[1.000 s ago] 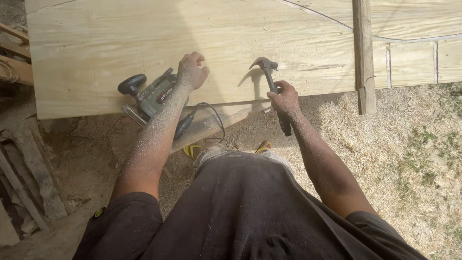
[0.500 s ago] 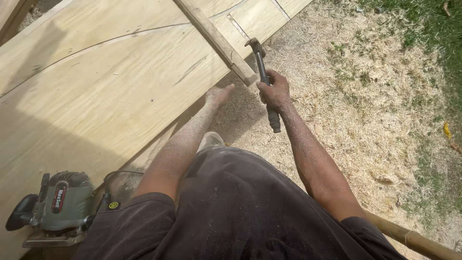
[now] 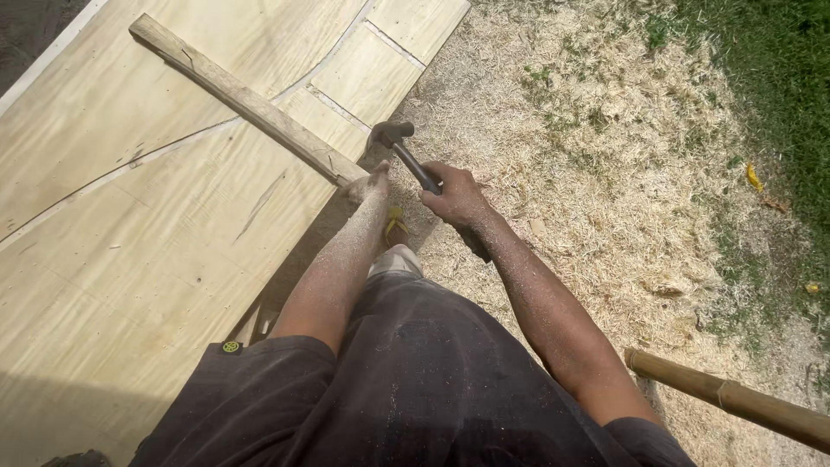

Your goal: The person uses a hammer to nail a thin wooden batten across a large plywood sheet, then guides a handheld router along the batten to cut a curved groove in the plywood. They reposition the batten, nail it down again, and continue routing along the curve, checking the cut with their fingers.

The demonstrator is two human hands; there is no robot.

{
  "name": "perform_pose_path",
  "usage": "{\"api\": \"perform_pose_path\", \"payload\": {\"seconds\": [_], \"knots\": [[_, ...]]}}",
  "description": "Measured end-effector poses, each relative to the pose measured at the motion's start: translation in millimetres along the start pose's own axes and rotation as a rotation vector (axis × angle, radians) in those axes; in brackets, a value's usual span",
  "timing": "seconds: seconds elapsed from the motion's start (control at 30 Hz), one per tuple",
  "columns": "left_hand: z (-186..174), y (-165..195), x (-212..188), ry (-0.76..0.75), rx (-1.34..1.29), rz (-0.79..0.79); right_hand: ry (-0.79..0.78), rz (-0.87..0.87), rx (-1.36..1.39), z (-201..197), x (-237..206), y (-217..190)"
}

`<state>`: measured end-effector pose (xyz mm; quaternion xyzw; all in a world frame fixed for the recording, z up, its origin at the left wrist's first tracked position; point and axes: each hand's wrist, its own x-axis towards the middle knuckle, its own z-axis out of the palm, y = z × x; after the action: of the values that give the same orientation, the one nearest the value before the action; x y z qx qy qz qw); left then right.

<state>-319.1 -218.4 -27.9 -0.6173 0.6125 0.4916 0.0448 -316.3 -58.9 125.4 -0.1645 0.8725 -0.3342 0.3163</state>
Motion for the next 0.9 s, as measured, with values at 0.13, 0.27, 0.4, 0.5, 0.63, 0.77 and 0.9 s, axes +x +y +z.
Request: {"api": "perform_pose_path", "payload": {"seconds": [0.13, 0.27, 0.4, 0.5, 0.63, 0.77, 0.9], "knots": [[14, 9, 18, 0.243, -0.009, -0.114, -0.132, -0.177, -0.196, 0, 76, -11], [21, 3, 27, 0.364, -0.037, -0.203, -0.241, -0.283, -0.235, 7, 148, -18], [25, -6, 32, 0.386, -0.078, -0.235, -0.352, -0.368, -0.524, 25, 190, -8], [24, -6, 32, 0.346, -0.181, -0.247, -0.329, -0.549, -0.608, 24, 207, -1], [13, 1, 23, -0.120, -0.864, -0.026, -0.411, -0.423, -0.549, 7, 226, -10], [5, -1, 7, 0.095, -0.864, -0.055, -0.530, -0.468, -0.564, -23, 239, -25], [8, -28, -20, 0.012, -1.073, 0.115, -0.572, -0.495, -0.483, -33, 223, -17]]}}
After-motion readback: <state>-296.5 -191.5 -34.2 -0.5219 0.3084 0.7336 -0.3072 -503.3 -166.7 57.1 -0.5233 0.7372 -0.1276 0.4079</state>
